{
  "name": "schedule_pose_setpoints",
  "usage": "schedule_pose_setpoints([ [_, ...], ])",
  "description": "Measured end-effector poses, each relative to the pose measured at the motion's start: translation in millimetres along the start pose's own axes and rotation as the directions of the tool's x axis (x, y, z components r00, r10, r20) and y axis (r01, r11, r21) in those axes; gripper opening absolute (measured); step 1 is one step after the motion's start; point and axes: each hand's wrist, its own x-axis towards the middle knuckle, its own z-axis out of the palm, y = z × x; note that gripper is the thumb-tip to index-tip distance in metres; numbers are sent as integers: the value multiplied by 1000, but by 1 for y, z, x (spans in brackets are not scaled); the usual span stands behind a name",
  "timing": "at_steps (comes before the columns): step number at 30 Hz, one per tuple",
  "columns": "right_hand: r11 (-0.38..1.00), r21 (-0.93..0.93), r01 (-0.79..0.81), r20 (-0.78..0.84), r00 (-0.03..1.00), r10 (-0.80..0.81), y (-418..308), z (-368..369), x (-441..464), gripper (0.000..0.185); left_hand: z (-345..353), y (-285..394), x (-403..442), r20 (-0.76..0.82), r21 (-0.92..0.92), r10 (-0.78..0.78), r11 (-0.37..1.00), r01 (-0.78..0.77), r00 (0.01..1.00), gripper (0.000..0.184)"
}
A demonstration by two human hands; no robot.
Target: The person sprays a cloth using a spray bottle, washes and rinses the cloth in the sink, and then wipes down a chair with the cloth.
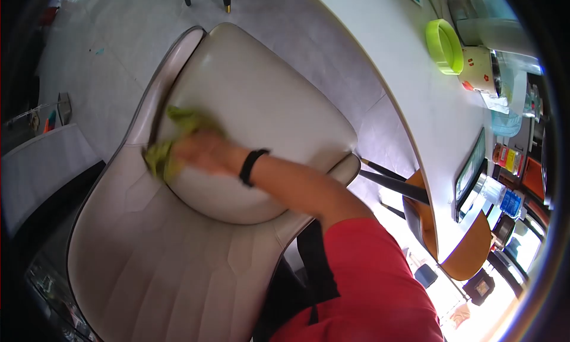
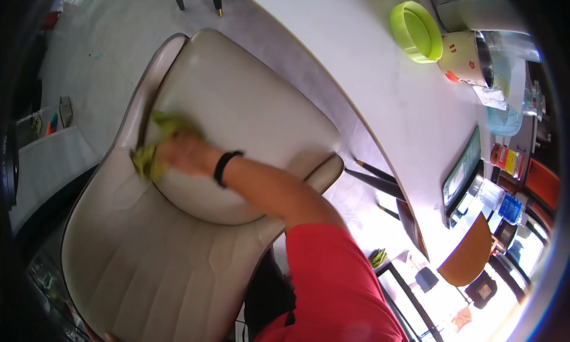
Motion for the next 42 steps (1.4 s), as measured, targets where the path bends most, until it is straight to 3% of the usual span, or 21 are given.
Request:
schedule_pose_setpoints([
  [1,940,-341,30,-186,978,-98,18,-30,-11,22,-1,-3,1,3,53,17,998,-17,1000,85],
  [2,837,-524,158,-474,762,-441,59,-55,-20,20,-3,-6,1,5,103,35,994,-35,999,86],
  [4,954,-186,-234,-706,707,36,64,-135,-67,25,-4,10,-1,20,48,-15,999,14,1000,88],
  [5,749,100,-655,-636,537,555,112,-162,-98,34,-4,15,-3,41,-11,-65,998,65,997,90],
  [6,523,-461,-718,-798,593,111,218,-170,-178,22,-1,12,-2,41,-29,-69,997,70,997,90],
  [7,218,-512,-831,-787,555,269,323,-183,-272,28,6,8,0,-13,-144,42,989,-44,999,92],
  [8,216,-520,-826,-789,562,249,303,-205,-297,28,12,6,1,-81,-247,142,956,-158,987,94],
  [9,351,-86,-933,-901,223,371,256,-211,-329,30,15,6,1,-81,-260,128,955,-145,989,94],
  [11,388,365,-846,-835,-114,538,151,-206,-349,33,16,7,-1,-61,-462,71,882,-91,996,97],
  [12,434,334,-836,-854,-74,515,97,-193,-329,34,16,6,0,-57,-458,75,884,-93,996,97],
  [16,624,366,-690,-904,-103,416,118,-144,-314,37,16,5,1,-72,-467,112,874,-133,991,95],
  [20,891,-13,-454,-826,507,246,7,-135,-215,36,17,-18,3,-71,-472,75,876,-100,995,83],
  [22,976,-112,-187,-627,776,77,-14,-100,-186,42,18,-5,1,-63,-490,95,864,-113,994,80],
  [24,999,14,32,-208,978,-28,-42,-60,-165,47,18,-1,-1,-64,-516,110,847,-128,992,77],
  [26,991,89,-96,313,948,64,-55,2,-159,51,18,-3,2,-106,-425,171,883,-200,980,78],
  [29,996,-85,-15,339,940,43,-40,79,-192,45,17,-1,4,-117,-344,191,913,-221,974,77],
  [31,958,-257,-124,537,806,249,-49,65,-195,37,20,-6,3,-102,-402,199,888,-224,975,77],
  [37,792,-534,-295,53,924,380,-6,-16,-281,20,14,-4,0,-71,-374,176,908,-190,982,74],
  [39,600,-718,-352,-78,898,433,-2,-71,-294,16,14,0,1,-54,-383,136,912,-147,989,74],
  [41,317,-713,-626,-344,705,620,34,-114,-312,13,15,2,2,-64,-438,215,871,-221,974,74],
  [42,161,-774,-612,-382,655,652,44,-138,-324,14,15,-1,2,-64,-444,211,869,-217,975,74],
])
